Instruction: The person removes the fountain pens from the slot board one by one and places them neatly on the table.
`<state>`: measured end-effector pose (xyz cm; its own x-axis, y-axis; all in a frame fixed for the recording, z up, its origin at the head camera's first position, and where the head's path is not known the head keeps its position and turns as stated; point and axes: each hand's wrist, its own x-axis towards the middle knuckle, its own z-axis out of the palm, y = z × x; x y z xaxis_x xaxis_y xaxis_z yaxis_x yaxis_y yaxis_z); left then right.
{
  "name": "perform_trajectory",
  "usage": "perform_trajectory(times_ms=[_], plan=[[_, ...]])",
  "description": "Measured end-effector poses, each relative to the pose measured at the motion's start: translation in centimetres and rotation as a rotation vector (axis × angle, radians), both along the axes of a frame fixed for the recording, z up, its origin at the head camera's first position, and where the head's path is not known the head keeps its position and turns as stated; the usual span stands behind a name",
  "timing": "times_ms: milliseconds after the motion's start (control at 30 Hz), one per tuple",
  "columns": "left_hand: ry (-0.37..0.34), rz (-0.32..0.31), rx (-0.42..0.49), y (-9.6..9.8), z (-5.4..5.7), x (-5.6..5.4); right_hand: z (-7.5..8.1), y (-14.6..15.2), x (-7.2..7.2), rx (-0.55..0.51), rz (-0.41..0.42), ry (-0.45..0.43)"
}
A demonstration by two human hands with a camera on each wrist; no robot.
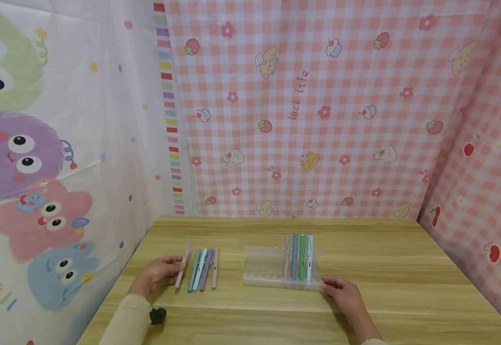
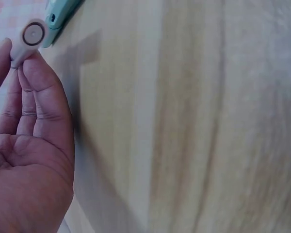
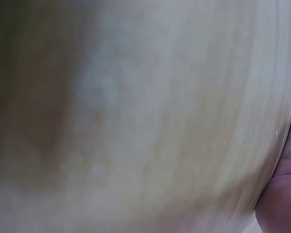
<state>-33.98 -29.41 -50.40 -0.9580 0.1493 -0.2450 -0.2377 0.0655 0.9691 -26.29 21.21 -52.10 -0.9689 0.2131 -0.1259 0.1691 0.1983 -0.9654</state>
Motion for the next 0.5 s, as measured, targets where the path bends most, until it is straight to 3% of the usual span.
perform_trajectory(times_ms=[267,500], plan=[[-0.012,0.059,-0.020,0.26,-0.22,0.07,0.11,0.00,0.05,0.000,0.002,-0.008],[-0.018,0.067,-0.053,0.70,0.30,0.43,0.00,0.00,0.07,-0.001,0.004,-0.001]])
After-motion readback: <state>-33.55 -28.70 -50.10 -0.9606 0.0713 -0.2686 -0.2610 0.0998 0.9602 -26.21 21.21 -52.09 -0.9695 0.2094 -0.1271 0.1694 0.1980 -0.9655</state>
